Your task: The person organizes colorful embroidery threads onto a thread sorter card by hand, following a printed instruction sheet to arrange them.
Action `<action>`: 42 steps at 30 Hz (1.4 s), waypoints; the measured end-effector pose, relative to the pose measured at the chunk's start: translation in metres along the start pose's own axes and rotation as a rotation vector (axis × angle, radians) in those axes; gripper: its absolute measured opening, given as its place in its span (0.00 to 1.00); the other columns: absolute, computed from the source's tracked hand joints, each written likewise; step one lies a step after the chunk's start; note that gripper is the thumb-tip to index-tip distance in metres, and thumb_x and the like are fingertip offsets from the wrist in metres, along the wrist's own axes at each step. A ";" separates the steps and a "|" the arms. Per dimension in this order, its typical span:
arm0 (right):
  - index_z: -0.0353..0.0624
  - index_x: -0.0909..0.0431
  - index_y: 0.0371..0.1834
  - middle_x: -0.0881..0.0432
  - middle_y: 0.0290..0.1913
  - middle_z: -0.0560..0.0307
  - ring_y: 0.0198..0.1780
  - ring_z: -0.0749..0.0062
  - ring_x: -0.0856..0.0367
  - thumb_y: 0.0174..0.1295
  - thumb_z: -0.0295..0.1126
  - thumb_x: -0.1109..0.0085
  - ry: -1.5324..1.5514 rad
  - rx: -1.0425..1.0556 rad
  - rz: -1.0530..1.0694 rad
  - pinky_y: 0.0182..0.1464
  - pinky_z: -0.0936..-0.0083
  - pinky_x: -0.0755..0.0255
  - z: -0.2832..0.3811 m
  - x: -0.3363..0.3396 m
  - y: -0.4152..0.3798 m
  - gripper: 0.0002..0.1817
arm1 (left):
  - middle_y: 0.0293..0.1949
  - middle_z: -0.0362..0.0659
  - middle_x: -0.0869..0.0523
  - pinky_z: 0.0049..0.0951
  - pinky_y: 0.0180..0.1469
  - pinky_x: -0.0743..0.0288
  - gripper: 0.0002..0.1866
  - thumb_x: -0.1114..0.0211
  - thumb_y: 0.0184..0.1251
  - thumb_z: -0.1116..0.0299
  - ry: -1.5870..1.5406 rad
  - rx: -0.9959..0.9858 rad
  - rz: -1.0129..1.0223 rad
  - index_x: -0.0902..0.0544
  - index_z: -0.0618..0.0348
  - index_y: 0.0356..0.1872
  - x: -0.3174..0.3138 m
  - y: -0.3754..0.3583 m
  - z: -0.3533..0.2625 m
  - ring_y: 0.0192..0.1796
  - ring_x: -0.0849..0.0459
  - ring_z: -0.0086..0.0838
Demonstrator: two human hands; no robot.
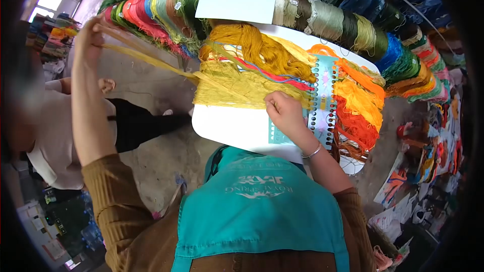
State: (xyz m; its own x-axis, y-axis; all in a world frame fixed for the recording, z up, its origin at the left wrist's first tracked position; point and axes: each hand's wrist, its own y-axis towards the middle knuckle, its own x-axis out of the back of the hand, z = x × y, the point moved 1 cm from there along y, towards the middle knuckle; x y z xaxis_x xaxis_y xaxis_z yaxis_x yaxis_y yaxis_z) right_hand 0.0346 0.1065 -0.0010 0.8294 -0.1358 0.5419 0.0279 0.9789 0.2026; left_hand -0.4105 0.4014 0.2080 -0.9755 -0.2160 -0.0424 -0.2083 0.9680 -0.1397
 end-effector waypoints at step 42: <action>0.42 0.25 0.39 0.24 0.29 0.65 0.21 0.87 0.33 0.68 0.26 0.45 1.194 -0.537 -0.097 0.21 0.88 0.47 0.073 -0.002 0.052 0.01 | 0.50 0.50 0.18 0.27 0.50 0.22 0.15 0.43 0.71 0.67 -0.759 0.558 0.528 0.22 0.70 0.51 -0.199 -0.250 0.191 0.49 0.19 0.26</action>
State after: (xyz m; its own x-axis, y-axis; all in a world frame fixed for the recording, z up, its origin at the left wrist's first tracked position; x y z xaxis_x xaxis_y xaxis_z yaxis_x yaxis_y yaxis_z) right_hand -0.0063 0.1467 0.0683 0.7836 -0.2615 -0.5636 0.1021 0.9490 -0.2984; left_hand -0.1506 0.1778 0.0619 -0.5935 0.0031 -0.8048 0.4745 0.8090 -0.3468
